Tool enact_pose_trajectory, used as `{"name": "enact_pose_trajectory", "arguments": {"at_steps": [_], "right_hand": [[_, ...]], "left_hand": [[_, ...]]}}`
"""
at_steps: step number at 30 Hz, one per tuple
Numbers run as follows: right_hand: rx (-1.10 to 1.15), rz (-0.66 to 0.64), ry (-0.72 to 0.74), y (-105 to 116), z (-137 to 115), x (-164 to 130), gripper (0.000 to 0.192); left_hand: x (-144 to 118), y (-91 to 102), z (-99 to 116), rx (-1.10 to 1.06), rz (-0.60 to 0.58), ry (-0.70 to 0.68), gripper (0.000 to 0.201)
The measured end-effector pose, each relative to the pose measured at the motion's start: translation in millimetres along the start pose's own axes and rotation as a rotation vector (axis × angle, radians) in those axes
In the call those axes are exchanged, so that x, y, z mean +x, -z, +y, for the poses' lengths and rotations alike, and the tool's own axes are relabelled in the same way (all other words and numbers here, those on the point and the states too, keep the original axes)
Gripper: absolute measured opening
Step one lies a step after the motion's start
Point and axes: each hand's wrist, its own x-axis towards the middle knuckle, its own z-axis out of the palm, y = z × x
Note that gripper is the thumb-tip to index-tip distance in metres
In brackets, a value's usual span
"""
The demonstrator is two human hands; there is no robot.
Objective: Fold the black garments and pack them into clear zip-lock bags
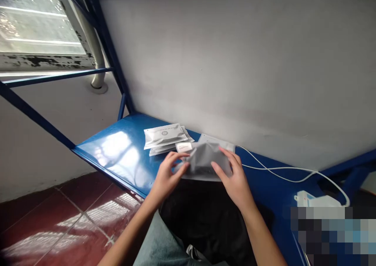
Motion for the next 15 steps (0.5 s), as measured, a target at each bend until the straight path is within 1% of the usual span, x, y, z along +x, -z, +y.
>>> {"name": "enact_pose_trajectory", "arguments": {"at_steps": [3,4,5,6,8,10,11,13,15], "right_hand": [[-0.047,-0.021,0.212,-53,-36,67,0.047],[-0.079,-0.037,0.261,-72,-45,87,0.048],[-0.137,-0.066,0.278,-90,-50,105,0.049],[-0.218,-0.124,0.272,-108,-53,120,0.050],[-0.334,-0.246,0.262,-138,-53,140,0.048],[-0.398,-0.342,0.249,-160,-47,148,0.041],[-0.417,-0.369,0.246,-168,-45,149,0.037],[-0.456,-0.403,0.254,-180,-42,149,0.037],[-0.475,-0.432,0.286,-190,-43,148,0.044]], "left_hand": [[34,51.6,2,0.071,0.171,-0.064,0.025],[47,67.9,-1,0.131,0.200,-0.062,0.027],[59,82.6,-5,0.223,0.210,-0.041,0.029],[70,95.0,-11,0.343,0.198,0.001,0.031],[87,112.1,-25,0.596,0.132,0.115,0.036],[98,118.7,-37,0.745,0.085,0.194,0.033],[102,118.6,-42,0.777,0.081,0.210,0.028],[110,113.5,-48,0.834,0.100,0.182,0.028],[119,105.2,-52,0.909,0.079,0.114,0.036]]}}
